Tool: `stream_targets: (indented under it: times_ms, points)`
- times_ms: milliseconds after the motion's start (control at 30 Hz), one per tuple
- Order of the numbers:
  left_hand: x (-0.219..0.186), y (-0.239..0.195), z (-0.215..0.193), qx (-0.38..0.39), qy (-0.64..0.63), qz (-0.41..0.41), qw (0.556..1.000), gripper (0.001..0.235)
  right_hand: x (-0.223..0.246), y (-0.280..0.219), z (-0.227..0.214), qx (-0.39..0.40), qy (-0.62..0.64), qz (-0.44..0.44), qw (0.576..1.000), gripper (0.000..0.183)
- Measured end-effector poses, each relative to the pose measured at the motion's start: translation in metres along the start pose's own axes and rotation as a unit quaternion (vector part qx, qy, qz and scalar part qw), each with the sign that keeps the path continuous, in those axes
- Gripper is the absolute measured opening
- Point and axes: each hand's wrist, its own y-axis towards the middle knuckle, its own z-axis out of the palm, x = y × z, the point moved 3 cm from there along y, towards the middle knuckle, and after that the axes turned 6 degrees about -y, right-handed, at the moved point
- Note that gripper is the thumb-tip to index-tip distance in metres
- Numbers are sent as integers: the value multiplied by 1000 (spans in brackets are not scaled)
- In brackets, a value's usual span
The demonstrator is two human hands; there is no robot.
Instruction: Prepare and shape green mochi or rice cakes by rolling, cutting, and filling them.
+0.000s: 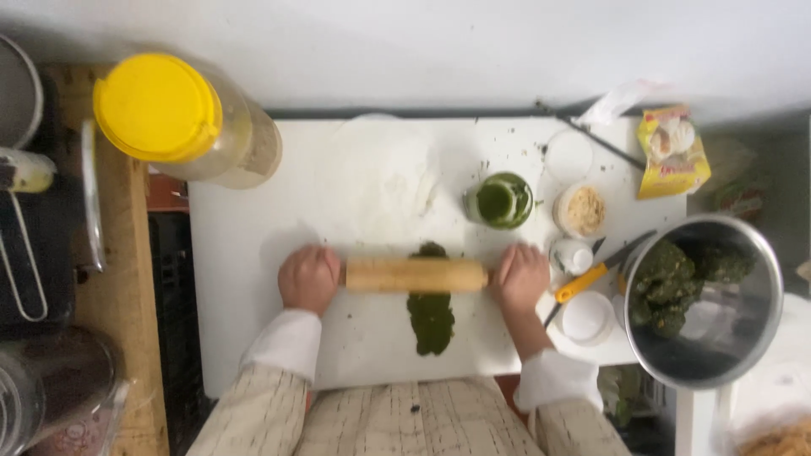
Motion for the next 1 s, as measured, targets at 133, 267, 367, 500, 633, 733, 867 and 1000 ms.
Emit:
stream_targets:
  times_ms: [133,267,367,500,633,733,867,1000]
  points:
    - [3,-39,-1,31,-16,-13,999,31,14,-23,-32,35,23,-10,999,21]
    - [-9,-69,-18,14,-23,-10,1000,25,10,-62,-39,68,14,6,998,26]
    - [-13,-99,-23,53,-29,-19,998,27,18,-79,-57,38,36,-26,998,23]
    - [-7,-127,-19,81,-34,-52,995,27,22,-91,-67,80,21,-2,997,25]
    - [-14,-126,-29,70,-41,-63,995,27,28,-92,-77,98,48,-9,994,25]
    - [-18,-128,-37,56,-72,-54,994,24,23,-103,-74,98,47,-10,994,28]
    - [-15,-148,-34,70,-52,-35,996,26,20,-110,-76,99,64,-27,993,27]
    - [-4,-176,-23,150,-33,-108,982,35,8,-121,-69,158,75,-22,984,29]
